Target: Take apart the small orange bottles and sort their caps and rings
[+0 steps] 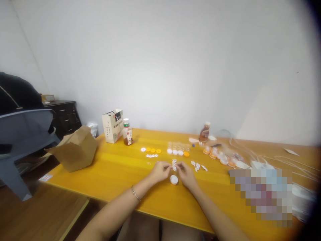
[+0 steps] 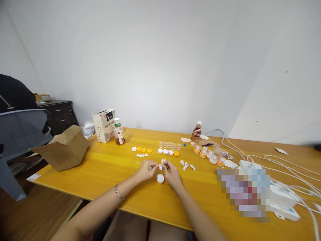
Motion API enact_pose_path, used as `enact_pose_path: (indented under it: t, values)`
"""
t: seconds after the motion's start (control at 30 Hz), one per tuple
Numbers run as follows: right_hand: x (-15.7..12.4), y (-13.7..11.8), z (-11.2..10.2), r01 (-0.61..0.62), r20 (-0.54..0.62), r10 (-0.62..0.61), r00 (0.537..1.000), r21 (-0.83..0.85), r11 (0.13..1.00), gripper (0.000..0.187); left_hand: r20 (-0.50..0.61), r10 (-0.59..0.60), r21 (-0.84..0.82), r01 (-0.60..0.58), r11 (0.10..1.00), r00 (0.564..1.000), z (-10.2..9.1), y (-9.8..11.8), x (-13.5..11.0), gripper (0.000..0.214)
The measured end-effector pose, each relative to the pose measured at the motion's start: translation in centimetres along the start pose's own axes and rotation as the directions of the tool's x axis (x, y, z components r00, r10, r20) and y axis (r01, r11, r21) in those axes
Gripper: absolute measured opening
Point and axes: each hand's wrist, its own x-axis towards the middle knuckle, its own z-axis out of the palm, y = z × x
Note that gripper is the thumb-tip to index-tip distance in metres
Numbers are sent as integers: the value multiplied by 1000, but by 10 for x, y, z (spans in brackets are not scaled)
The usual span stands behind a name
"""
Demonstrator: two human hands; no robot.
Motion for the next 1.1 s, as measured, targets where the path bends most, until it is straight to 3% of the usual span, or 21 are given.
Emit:
enact_pose_path:
  t: [0.13, 0.37, 0.53, 0.77, 0.93, 1.1]
  values:
    - [0, 2, 1, -2, -1, 2, 1000, -32, 999, 25, 14, -33, 4, 33, 999, 999, -1, 2, 0, 26]
    - [-2, 5, 2, 138, -4, -139, 990, -106, 985, 21, -23, -29, 100, 31, 994, 999, 0, 7, -1, 26]
    - [0, 7, 1, 47, 8, -47, 999, -54, 997, 23, -56, -8, 118, 15, 993, 998, 1, 0, 0, 25]
    - [3, 21, -7, 15, -39, -22, 999, -162, 987, 27, -120, -95, 23, 98, 995, 988, -13, -21, 6, 24]
    - [6, 36, -2, 34, -30, -42, 999, -237, 971, 25, -134, -31, 9, 32, 999, 991, -8, -14, 3, 25]
    - [7, 43, -1, 14, -20, -20, 1000, -249, 969, 17, -67, -26, 54, 30, 998, 997, -4, -9, 0, 25]
